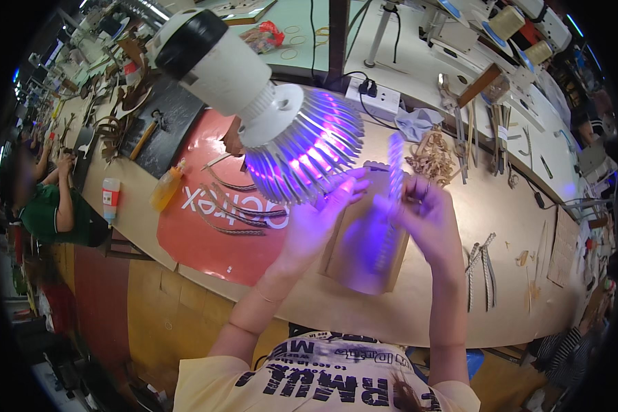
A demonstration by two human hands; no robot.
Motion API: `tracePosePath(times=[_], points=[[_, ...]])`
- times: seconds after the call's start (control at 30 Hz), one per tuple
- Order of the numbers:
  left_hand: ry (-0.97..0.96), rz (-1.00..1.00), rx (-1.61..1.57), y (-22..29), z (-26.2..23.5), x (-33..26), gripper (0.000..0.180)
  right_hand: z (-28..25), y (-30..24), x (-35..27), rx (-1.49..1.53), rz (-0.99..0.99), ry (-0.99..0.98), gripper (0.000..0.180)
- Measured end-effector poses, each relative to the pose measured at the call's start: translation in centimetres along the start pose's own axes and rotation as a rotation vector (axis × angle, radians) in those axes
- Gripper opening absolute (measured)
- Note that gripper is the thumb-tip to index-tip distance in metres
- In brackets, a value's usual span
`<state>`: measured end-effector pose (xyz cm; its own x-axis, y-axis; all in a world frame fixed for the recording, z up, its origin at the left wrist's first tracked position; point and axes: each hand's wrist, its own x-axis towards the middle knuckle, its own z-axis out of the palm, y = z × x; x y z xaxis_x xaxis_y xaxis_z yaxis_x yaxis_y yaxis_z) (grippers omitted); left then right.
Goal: The person wraps silver braided cords around a cylindrical cardboard form under a UV lamp. They repeatedly pick up cords, wrap them around the form, and place them on the table, while another person handles similar cords nearby.
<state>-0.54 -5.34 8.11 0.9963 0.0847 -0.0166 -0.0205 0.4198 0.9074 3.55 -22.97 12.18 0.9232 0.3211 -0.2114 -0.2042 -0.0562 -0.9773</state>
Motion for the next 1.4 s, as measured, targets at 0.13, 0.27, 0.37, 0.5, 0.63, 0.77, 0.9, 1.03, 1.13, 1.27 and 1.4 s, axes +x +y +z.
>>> tracePosePath(times=[0.13,0.27,0.37,0.5,0.63,0.77,0.9,1.03,1.13,1.27,1.4], points=[[-0.073,-0.127,0.005,0.3,-0.5,0.2,0.049,-0.6,-0.3,3.2,0.45,-0.03,0.143,0.024],[-0.051,-0.18,-0.12,0.1,-1.1,-0.6,0.047,-0.6,0.2,4.4,0.569,-0.049,0.323,0.021],[-0.017,-0.128,-0.06,-0.5,-1.1,-0.7,0.046,-0.3,0.9,4.2,0.603,-0.044,0.357,0.021],[0.048,-0.106,-0.127,-1.2,-1.2,-0.1,0.048,0.0,1.6,3.4,0.615,-0.052,0.355,0.021],[0.07,-0.088,-0.165,-1.4,-1.3,0.1,0.05,-0.4,2.3,2.6,0.64,-0.084,0.345,0.028],[0.038,-0.045,-0.126,-1.3,-1.4,0.1,0.049,-0.8,3.0,2.2,0.522,-0.237,0.632,0.045],[0.065,-0.066,-0.092,-1.0,-2.0,0.2,0.045,-1.1,2.7,1.8,-0.15,-0.625,0.904,0.054],[0.068,0.096,-0.035,-0.2,-3.4,0.6,0.035,-0.7,1.8,1.5,-0.601,-0.804,0.818,0.032],[0.115,0.175,-0.019,0.8,-4.9,0.4,0.045,0.4,1.9,1.7,-0.478,-0.764,0.684,0.028],[0.072,0.118,-0.25,2.2,-8.2,-0.8,0.049,1.5,2.4,1.2,0.391,-0.072,0.18,0.043],[0.11,0.141,-0.241,2.0,-10.3,-2.3,0.048,4.2,3.1,1.5,0.752,-0.001,-0.019,0.068]])
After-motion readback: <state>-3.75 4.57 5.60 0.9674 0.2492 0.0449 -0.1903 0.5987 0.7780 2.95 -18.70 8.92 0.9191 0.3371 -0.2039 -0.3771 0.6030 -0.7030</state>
